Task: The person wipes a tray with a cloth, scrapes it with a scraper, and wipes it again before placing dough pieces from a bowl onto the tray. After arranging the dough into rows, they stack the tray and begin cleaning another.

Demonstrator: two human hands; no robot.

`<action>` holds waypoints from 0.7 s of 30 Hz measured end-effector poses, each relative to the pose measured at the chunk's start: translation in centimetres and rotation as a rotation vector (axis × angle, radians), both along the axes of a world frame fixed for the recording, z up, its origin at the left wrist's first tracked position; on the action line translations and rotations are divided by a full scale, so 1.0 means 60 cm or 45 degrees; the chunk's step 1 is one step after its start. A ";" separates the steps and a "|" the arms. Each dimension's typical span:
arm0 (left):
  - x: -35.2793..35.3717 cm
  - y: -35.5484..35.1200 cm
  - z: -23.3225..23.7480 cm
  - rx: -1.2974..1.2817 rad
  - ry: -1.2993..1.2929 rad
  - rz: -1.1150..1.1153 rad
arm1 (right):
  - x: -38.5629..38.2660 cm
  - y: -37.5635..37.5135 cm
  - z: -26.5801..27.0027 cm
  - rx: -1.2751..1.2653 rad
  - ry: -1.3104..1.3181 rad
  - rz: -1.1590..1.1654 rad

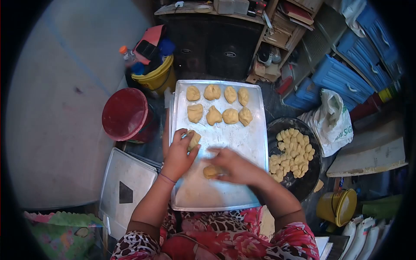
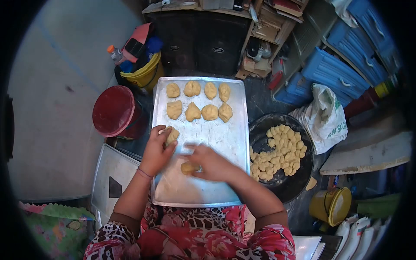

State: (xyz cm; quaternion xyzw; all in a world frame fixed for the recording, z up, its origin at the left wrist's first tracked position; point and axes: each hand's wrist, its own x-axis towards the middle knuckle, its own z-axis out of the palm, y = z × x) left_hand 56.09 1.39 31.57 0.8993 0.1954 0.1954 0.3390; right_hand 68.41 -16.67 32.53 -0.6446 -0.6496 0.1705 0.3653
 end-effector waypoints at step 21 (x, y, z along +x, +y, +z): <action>0.035 -0.081 0.037 0.589 0.197 -0.030 | 0.075 -0.121 -0.048 0.363 0.073 -1.129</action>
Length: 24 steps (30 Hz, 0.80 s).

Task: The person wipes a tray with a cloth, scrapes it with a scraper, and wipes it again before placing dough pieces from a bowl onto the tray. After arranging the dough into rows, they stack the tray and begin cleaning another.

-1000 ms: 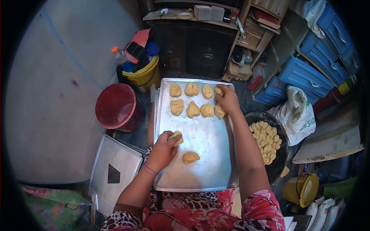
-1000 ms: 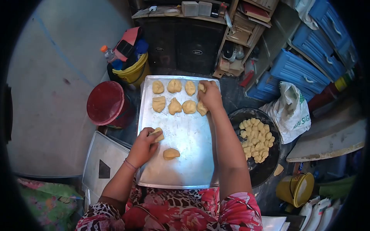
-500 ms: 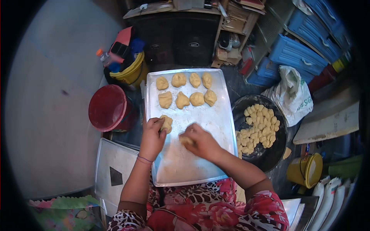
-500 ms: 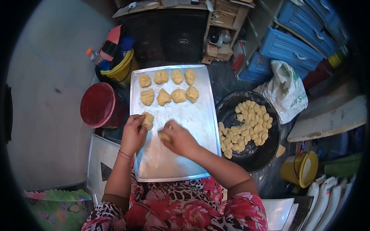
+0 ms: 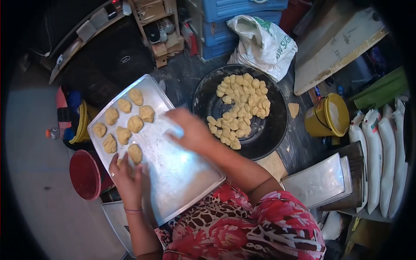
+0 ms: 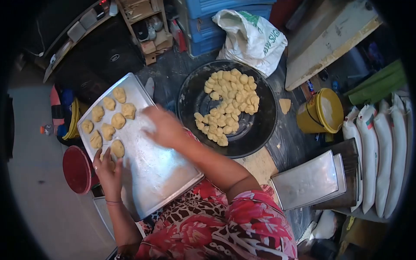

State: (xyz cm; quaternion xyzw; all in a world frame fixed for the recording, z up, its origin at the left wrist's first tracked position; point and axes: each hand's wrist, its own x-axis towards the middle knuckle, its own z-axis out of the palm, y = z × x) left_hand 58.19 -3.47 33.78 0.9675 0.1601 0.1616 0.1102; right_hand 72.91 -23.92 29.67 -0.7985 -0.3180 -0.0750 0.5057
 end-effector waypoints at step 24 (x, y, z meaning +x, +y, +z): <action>0.095 -0.256 -0.059 -0.213 0.457 -1.183 | 0.085 -0.259 -0.585 -0.953 0.950 -0.897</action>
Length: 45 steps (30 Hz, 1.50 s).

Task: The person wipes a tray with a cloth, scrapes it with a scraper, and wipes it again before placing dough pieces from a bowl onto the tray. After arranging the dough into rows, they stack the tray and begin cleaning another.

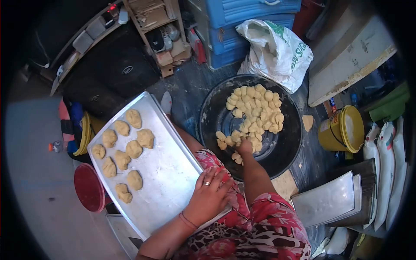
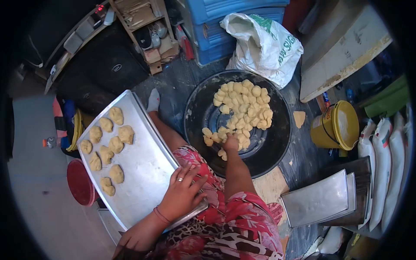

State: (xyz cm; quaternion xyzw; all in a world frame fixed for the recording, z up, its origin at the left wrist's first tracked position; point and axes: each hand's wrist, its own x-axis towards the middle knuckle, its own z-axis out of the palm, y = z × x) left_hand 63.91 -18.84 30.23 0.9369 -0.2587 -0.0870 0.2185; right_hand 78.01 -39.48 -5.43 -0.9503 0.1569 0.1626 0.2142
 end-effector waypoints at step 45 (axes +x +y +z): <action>-0.121 0.238 0.057 0.022 -0.118 1.079 | -0.174 0.302 0.614 0.848 -0.425 1.454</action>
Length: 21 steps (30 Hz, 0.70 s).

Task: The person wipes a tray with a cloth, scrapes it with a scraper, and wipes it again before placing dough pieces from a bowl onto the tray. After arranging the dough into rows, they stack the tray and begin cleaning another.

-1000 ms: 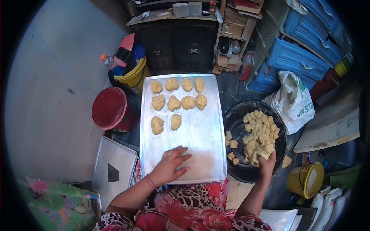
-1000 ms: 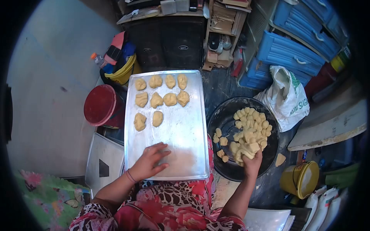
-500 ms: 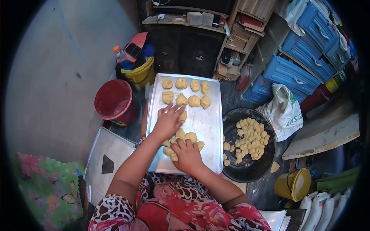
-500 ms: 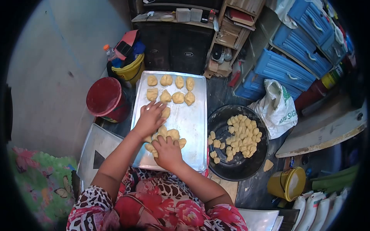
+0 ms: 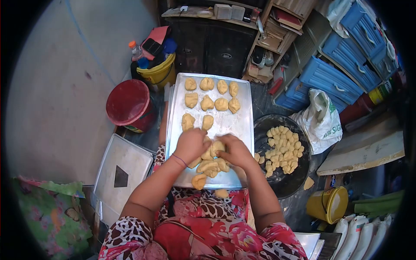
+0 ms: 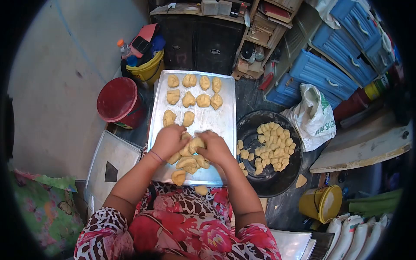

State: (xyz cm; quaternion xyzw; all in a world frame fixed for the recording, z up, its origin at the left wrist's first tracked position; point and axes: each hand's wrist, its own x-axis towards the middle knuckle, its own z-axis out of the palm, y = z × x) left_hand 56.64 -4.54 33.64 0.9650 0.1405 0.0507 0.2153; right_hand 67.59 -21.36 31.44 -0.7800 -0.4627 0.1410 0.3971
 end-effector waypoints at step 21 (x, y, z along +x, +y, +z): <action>0.135 -0.028 -0.052 0.229 -0.362 -0.153 | 0.055 0.025 -0.023 0.157 0.112 -0.624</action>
